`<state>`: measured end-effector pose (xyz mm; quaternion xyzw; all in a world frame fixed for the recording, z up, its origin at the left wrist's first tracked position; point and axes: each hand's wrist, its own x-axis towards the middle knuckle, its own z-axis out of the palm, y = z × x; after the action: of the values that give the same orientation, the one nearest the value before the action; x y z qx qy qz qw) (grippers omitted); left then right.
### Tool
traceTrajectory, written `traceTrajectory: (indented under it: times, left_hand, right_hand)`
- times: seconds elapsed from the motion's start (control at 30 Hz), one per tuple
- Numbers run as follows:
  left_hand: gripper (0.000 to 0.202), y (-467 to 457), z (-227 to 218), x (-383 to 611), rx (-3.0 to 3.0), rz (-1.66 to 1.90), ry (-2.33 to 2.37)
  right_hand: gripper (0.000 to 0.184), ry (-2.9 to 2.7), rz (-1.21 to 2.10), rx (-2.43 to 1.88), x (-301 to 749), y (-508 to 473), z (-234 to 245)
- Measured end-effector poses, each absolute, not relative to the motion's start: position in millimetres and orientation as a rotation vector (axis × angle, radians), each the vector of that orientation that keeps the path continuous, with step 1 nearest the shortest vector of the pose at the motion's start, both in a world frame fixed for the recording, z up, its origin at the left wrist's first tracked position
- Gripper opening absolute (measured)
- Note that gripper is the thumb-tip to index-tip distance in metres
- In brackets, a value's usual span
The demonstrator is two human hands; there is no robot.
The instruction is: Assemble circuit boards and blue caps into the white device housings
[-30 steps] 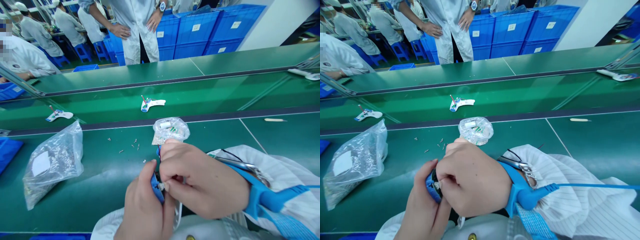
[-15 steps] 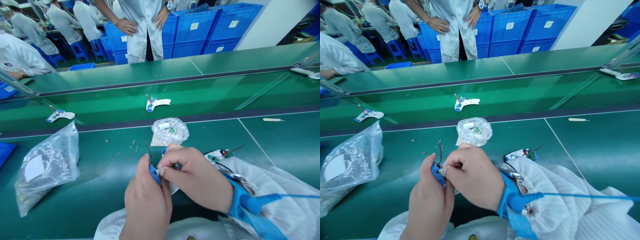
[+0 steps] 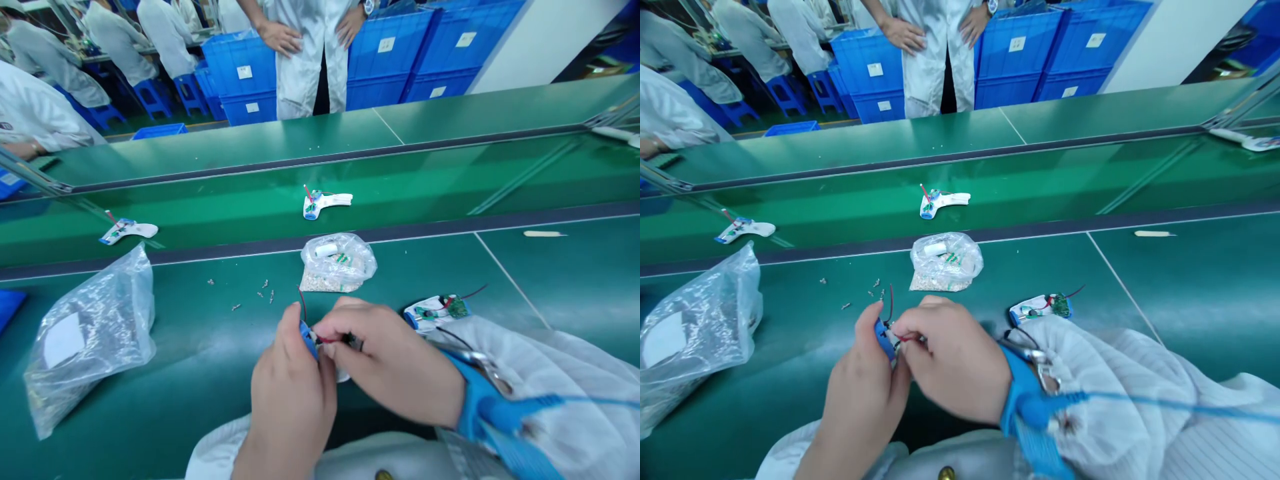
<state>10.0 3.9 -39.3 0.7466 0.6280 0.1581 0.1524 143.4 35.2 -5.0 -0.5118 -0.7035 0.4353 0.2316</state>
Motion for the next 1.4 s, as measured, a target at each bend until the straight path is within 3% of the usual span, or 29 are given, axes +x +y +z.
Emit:
traceTrajectory:
  times: [0.1, 0.17, 0.23, 0.37, 0.57, 0.8, 0.87, 0.93, 1.03, 1.1, 1.3, 1.4]
  left_hand:
    - [0.06, 10.4, -37.6, 3.5, 2.032, 0.529, 1.586]
    - [0.066, 11.6, -37.4, 0.3, 1.93, 0.613, 1.609]
    - [0.064, 11.4, -39.5, -1.2, 1.819, 0.647, 1.663]
    - [0.05, 11.2, -48.1, 1.5, 1.746, 0.57, 1.627]
    - [0.042, 11.9, -58.9, -3.2, 1.856, 0.413, 1.391]
    - [0.033, 6.7, -62.8, -21.4, 1.628, 0.429, 1.352]
    - [0.034, 4.9, -66.3, -16.5, 1.465, 0.511, 1.34]
    - [0.047, 3.5, -72.5, -7.3, 1.248, 0.662, 1.279]
    - [0.074, 0.3, -83.6, 6.1, 0.844, 0.991, 1.061]
    - [0.081, -4.0, -89.5, 9.2, 0.639, 1.164, 0.975]
    - [0.063, -24.3, -98.3, -15.7, 0.181, 1.404, 1.078]
    - [0.053, -29.5, -103.5, -39.3, 0.069, 1.49, 1.13]
  right_hand:
    - [0.021, -1.752, 1.214, -1.555, 182.7, 76.1, -20.8]
    - [0.019, -1.535, 0.819, -1.918, 227.4, 111.7, -28.8]
    - [0.03, -1.328, 0.411, -2.178, 275.6, 145.0, -33.8]
    - [0.028, -1.314, 0.236, -2.327, 324.1, 194.2, -50.4]
    - [0.032, -1.821, 0.432, -2.227, 269.3, 251.3, -89.3]
    - [0.026, -2.129, 0.503, -2.096, 241.3, 238.2, -56.5]
    - [0.028, -2.19, 0.512, -2.024, 231.1, 212.3, -43.8]
    - [0.025, -2.251, 0.591, -1.933, 211.4, 173.8, -34.2]
    - [0.019, -2.309, 1.051, -1.537, 169.8, 103.2, -28.4]
    - [0.018, -2.291, 1.348, -1.369, 141.9, 61.5, -31.6]
    - [0.044, -2.265, 1.507, -1.236, 94.8, 10.9, -56.3]
    - [0.035, -2.458, 1.511, -1.061, 87.2, 21.0, -64.1]
